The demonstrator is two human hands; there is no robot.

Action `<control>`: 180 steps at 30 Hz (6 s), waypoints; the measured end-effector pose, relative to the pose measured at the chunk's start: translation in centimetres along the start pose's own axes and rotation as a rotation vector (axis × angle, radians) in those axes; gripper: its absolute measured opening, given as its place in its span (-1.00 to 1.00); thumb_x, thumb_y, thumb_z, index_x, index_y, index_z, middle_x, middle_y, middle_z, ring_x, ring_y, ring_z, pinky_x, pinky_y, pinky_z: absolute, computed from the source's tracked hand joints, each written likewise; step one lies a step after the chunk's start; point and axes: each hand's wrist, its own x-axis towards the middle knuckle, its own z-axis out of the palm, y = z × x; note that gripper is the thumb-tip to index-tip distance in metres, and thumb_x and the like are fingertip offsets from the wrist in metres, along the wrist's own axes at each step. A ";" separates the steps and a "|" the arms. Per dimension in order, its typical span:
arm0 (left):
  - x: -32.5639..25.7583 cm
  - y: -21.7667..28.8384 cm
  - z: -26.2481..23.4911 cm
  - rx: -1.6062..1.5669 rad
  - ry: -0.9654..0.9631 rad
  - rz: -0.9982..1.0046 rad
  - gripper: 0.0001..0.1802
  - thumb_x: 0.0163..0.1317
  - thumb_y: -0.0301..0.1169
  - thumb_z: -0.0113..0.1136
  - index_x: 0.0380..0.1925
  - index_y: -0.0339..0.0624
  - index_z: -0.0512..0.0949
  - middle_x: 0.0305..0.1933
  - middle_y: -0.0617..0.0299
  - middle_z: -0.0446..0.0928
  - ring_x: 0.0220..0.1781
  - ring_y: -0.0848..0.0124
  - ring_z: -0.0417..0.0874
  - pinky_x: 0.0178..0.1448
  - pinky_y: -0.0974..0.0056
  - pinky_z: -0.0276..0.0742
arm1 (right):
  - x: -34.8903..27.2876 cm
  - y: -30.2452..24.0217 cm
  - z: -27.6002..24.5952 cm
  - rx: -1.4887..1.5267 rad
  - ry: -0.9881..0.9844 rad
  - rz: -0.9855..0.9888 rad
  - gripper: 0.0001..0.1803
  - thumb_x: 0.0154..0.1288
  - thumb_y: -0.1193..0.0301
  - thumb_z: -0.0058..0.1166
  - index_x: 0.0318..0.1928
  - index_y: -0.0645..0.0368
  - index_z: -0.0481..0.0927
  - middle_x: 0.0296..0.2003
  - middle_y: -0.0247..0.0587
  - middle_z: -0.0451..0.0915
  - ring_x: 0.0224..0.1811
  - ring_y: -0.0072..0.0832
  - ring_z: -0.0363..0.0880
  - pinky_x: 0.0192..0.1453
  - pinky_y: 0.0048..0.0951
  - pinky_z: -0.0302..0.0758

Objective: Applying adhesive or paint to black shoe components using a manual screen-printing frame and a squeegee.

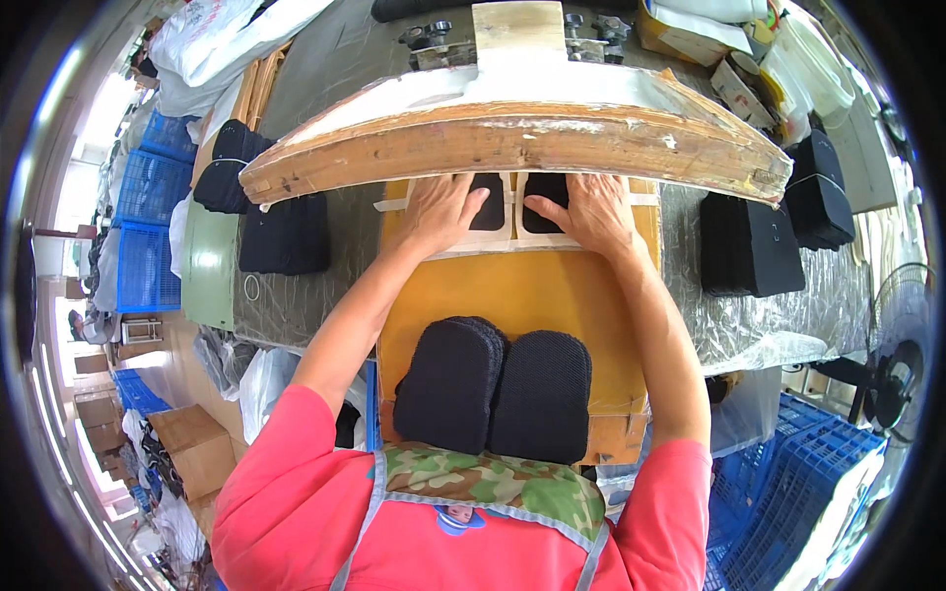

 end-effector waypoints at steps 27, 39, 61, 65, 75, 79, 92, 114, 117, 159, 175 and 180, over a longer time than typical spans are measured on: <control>1.3 -1.8 0.2 -0.081 0.268 0.005 -0.61 0.44 -0.22 -0.10 -0.03 -0.30 0.57 -0.02 -0.15 0.60 0.05 -0.09 0.58 0.18 -0.05 0.44 | 0.0 -0.1 -0.2 0.006 -0.053 0.069 -0.27 0.38 -0.11 -0.02 0.33 0.17 0.37 0.27 0.13 0.41 0.37 0.04 0.27 0.44 0.02 0.06; 0.4 -3.2 -0.7 -0.351 0.430 0.009 -0.64 0.43 -0.22 0.02 0.00 -0.30 0.53 0.05 0.01 0.60 0.08 0.13 0.59 0.19 0.07 0.44 | -0.7 0.1 0.0 0.031 0.191 0.048 -0.47 0.31 0.11 0.18 0.17 0.15 0.55 0.13 0.02 0.56 0.26 -0.03 0.41 0.37 -0.03 0.16; -13.4 -2.1 -2.8 -0.959 0.435 -0.129 -0.71 0.45 -0.18 -0.07 -0.18 -0.20 0.44 0.60 -0.13 -0.06 0.14 0.42 0.44 0.29 0.27 0.25 | 4.5 -5.8 -11.7 0.012 0.291 -0.345 -0.46 0.23 0.46 0.18 0.25 0.18 0.46 0.07 -0.05 0.57 0.08 -0.13 0.54 0.16 -0.16 0.44; -13.4 -2.8 -1.8 -0.887 0.435 -0.116 -0.92 0.33 -0.44 0.03 -0.23 -0.19 0.41 0.60 -0.12 -0.04 0.01 0.51 0.47 0.05 0.38 0.40 | 11.4 -1.5 -6.5 -0.248 0.467 -0.319 -0.52 0.25 0.49 0.14 0.19 0.17 0.46 -0.02 -0.05 0.56 0.04 -0.09 0.52 0.14 -0.13 0.44; -13.5 -2.7 -0.9 -0.981 0.489 -0.116 -0.94 0.30 -0.50 0.02 -0.24 -0.22 0.42 0.58 -0.09 0.02 -0.19 0.58 0.45 -0.07 0.41 0.43 | 2.3 -7.8 -7.4 0.139 -0.016 -0.265 -0.82 0.23 0.51 0.13 -0.13 0.16 0.61 -0.30 -0.14 0.60 -0.23 -0.18 0.62 -0.16 -0.23 0.53; -13.3 -2.6 -1.4 -0.929 0.498 -0.093 -0.94 0.31 -0.50 0.02 -0.24 -0.22 0.42 0.58 -0.10 0.02 -0.19 0.58 0.46 -0.06 0.41 0.43 | 10.4 -8.6 -4.3 0.168 0.217 -0.326 -0.79 0.23 0.53 0.12 -0.10 0.21 0.60 -0.26 -0.07 0.64 -0.23 -0.08 0.61 -0.13 -0.16 0.53; -13.4 -2.7 -0.9 -0.955 0.509 -0.120 -0.93 0.31 -0.44 0.03 -0.25 -0.19 0.44 0.57 -0.12 0.05 -0.16 0.56 0.45 -0.04 0.39 0.41 | 4.8 -2.2 -8.6 0.014 0.047 -0.150 -0.77 0.20 0.55 0.10 -0.13 0.10 0.68 -0.22 -0.12 0.70 -0.16 -0.17 0.67 -0.07 -0.25 0.60; -12.7 -1.2 -3.5 -1.222 0.544 -0.158 -0.86 0.28 -0.48 -0.05 -0.19 -0.16 0.45 0.58 -0.15 0.01 0.24 0.45 0.40 0.32 0.30 0.22 | 11.7 -3.9 -10.5 -0.225 0.245 -0.017 -0.55 0.16 0.45 0.09 0.12 0.11 0.56 0.07 -0.08 0.54 0.20 -0.20 0.43 0.29 -0.10 0.32; -12.6 -0.3 -6.4 -1.124 0.576 -0.072 -0.59 0.42 -0.12 -0.13 -0.05 -0.26 0.44 0.53 -0.29 0.04 0.55 0.17 0.09 0.55 0.07 -0.15 | 7.1 -4.9 -17.1 0.197 0.378 -0.177 -0.70 0.19 0.47 0.16 -0.03 0.18 0.65 -0.14 -0.14 0.67 -0.04 -0.26 0.65 0.07 -0.32 0.54; -7.5 -4.0 -6.0 -1.033 0.451 -0.282 -0.75 0.36 -0.54 0.10 0.02 -0.25 0.51 -0.07 0.31 0.52 -0.05 0.58 0.41 0.13 0.39 0.32 | -12.2 21.5 -16.8 0.246 0.279 0.505 -0.63 0.30 0.50 0.10 0.13 0.15 0.59 0.02 -0.14 0.67 0.05 -0.40 0.63 0.19 -0.41 0.48; -15.4 -18.7 -17.8 -0.545 0.545 -0.519 -0.72 0.19 -0.66 0.10 -0.13 -0.15 0.60 -0.15 0.31 0.55 -0.05 0.41 0.53 0.09 0.30 0.42 | -14.2 -3.4 -15.5 0.255 -0.129 0.249 -0.44 0.05 0.50 0.32 0.14 0.15 0.54 -0.09 -0.12 0.55 0.02 -0.23 0.51 0.17 -0.21 0.39; -14.7 -18.8 -15.3 0.058 0.549 -0.362 -0.63 0.07 -0.77 0.12 -0.17 -0.08 0.60 -0.22 0.20 0.46 -0.12 0.29 0.54 0.00 0.26 0.46 | -15.2 -10.7 -12.5 0.194 -0.425 0.073 -0.22 -0.04 0.41 0.39 0.25 0.26 0.38 0.07 0.01 0.44 0.17 -0.01 0.39 0.27 -0.10 0.29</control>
